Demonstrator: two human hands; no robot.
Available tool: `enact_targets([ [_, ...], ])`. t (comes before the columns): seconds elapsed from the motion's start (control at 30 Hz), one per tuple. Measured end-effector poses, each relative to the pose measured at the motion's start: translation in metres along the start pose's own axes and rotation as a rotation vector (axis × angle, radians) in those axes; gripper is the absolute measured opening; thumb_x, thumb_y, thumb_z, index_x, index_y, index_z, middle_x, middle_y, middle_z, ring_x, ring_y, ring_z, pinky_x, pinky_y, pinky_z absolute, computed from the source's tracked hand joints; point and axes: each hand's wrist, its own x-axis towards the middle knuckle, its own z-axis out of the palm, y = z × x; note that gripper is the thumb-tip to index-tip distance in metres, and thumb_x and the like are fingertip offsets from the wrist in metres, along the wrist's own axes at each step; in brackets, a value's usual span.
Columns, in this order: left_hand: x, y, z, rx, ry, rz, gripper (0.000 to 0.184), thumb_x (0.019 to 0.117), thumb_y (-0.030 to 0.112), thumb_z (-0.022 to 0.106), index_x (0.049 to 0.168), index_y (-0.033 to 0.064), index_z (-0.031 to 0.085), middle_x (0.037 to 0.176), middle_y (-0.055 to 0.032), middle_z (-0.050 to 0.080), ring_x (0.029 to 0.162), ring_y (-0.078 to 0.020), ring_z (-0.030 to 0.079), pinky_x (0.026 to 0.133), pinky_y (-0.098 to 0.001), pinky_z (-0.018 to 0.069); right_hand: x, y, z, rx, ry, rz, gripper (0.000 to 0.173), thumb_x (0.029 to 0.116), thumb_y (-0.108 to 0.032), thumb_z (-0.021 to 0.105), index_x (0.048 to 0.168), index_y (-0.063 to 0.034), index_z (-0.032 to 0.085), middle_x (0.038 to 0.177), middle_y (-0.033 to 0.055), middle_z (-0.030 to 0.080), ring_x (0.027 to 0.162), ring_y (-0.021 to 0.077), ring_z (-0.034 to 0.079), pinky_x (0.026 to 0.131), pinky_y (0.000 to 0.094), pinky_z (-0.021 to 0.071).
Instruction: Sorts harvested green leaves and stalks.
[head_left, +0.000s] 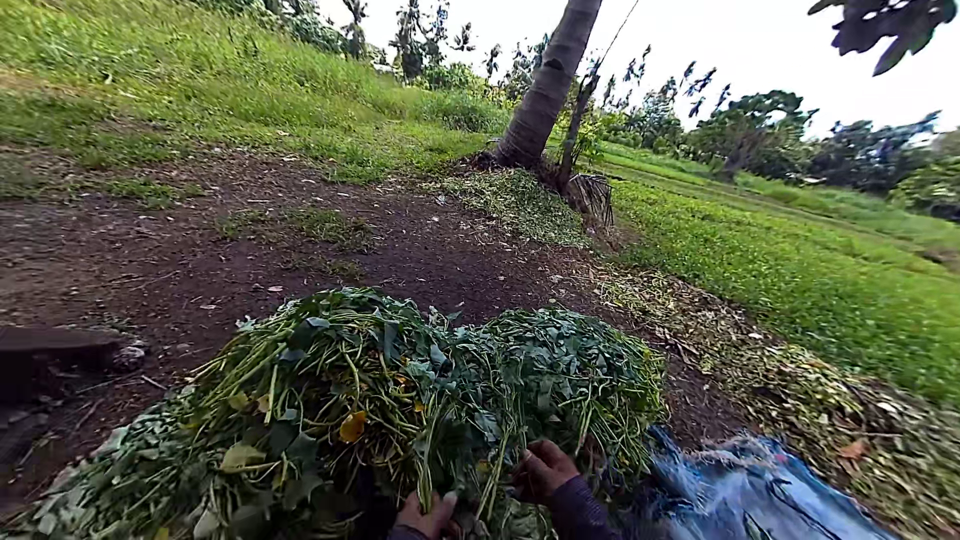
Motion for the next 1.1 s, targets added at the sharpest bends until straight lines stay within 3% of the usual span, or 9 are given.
enact_targets([
  [0.27, 0.0, -0.004, -0.014, -0.061, 0.022, -0.038, 0.04, 0.1006, 0.026, 0.068, 0.129, 0.0002, 0.059, 0.103, -0.0155, 0.071, 0.083, -0.0221, 0.072, 0.074, -0.0396, 0.0605, -0.037, 0.079, 0.09, -0.442, -0.15, -0.348, 0.027, 0.1019, -0.016, 0.057, 0.118, 0.0041, 0.065, 0.1, 0.0163, 0.074, 0.084, 0.0251, 0.074, 0.081, 0.0453, 0.0619],
  [0.43, 0.002, -0.011, -0.019, -0.004, 0.085, 0.062, 0.033, 0.0942, 0.021, 0.076, 0.116, -0.0007, 0.064, 0.091, -0.0127, 0.073, 0.075, -0.0205, 0.071, 0.069, -0.0384, 0.0601, -0.035, 0.073, 0.11, 0.127, -0.097, 0.088, 0.019, 0.1073, -0.013, 0.041, 0.114, 0.0005, 0.053, 0.079, 0.0091, 0.068, 0.053, 0.0131, 0.057, 0.05, 0.0289, 0.0491],
  [0.53, 0.004, -0.005, -0.022, -0.063, 0.18, 0.168, 0.026, 0.0919, 0.014, 0.078, 0.111, -0.0009, 0.067, 0.087, -0.0108, 0.071, 0.069, -0.0173, 0.068, 0.063, -0.0343, 0.058, -0.037, 0.055, 0.12, 0.188, -0.057, 0.245, 0.015, 0.1079, -0.011, 0.041, 0.112, -0.0013, 0.052, 0.07, 0.007, 0.062, 0.047, 0.011, 0.052, 0.044, 0.0253, 0.0442],
  [0.63, 0.014, 0.012, -0.034, -0.264, 0.315, 0.217, 0.032, 0.0942, 0.01, 0.074, 0.119, -0.004, 0.06, 0.09, -0.012, 0.069, 0.069, -0.0167, 0.069, 0.059, -0.032, 0.0594, -0.045, 0.038, 0.112, -0.197, -0.251, 0.171, 0.023, 0.107, -0.011, 0.044, 0.12, 0.0041, 0.055, 0.081, 0.0085, 0.062, 0.059, 0.0126, 0.053, 0.057, 0.0299, 0.0469],
  [0.77, 0.025, 0.042, -0.062, -0.64, 0.361, 0.285, 0.028, 0.1077, 0.01, 0.051, 0.132, -0.0016, 0.045, 0.089, -0.0152, 0.074, 0.07, -0.0266, 0.075, 0.058, -0.0386, 0.0637, -0.012, 0.066, 0.069, -0.648, -0.499, 0.049, 0.031, 0.1039, -0.015, 0.054, 0.123, 0.0086, 0.062, 0.104, 0.025, 0.07, 0.093, 0.0334, 0.069, 0.092, 0.0521, 0.0541],
  [0.83, 0.025, 0.052, -0.074, -0.716, 0.363, 0.291, 0.022, 0.11, 0.015, 0.047, 0.128, 0.004, 0.043, 0.079, -0.0109, 0.072, 0.065, -0.0256, 0.074, 0.056, -0.0411, 0.0638, 0.026, 0.069, 0.035, -0.702, -0.293, 0.092, 0.036, 0.1016, -0.011, 0.058, 0.133, 0.0071, 0.059, 0.115, 0.0271, 0.069, 0.105, 0.0369, 0.068, 0.099, 0.053, 0.0516],
  [0.9, 0.022, 0.057, -0.073, -0.723, 0.373, 0.23, 0.018, 0.1101, 0.017, 0.047, 0.124, 0.007, 0.044, 0.071, -0.0065, 0.064, 0.059, -0.0225, 0.07, 0.054, -0.0433, 0.0631, 0.075, 0.074, -0.001, -0.625, 0.091, 0.093, 0.046, 0.0972, -0.009, 0.063, 0.141, 0.0039, 0.054, 0.124, 0.0251, 0.066, 0.115, 0.0362, 0.065, 0.103, 0.0505, 0.0506],
  [0.97, 0.023, 0.053, -0.066, -0.681, 0.362, 0.18, 0.015, 0.1099, 0.017, 0.047, 0.122, 0.0083, 0.044, 0.069, -0.0041, 0.057, 0.055, -0.02, 0.065, 0.053, -0.0438, 0.0619, 0.121, 0.084, -0.023, -0.585, 0.335, 0.162, 0.048, 0.1006, -0.013, 0.06, 0.145, 0.0015, 0.051, 0.138, 0.0234, 0.061, 0.131, 0.0349, 0.058, 0.113, 0.0494, 0.0437],
  [1.1, 0.035, 0.046, -0.06, -0.546, 0.36, 0.124, 0.014, 0.1089, 0.016, 0.05, 0.119, 0.0068, 0.048, 0.067, -0.0024, 0.053, 0.049, -0.0149, 0.057, 0.045, -0.0342, 0.0559, 0.166, 0.095, -0.031, -0.632, 0.202, 0.309, 0.047, 0.1044, -0.024, 0.058, 0.145, -0.0011, 0.052, 0.144, 0.0218, 0.058, 0.138, 0.0317, 0.053, 0.117, 0.0486, 0.0388],
])
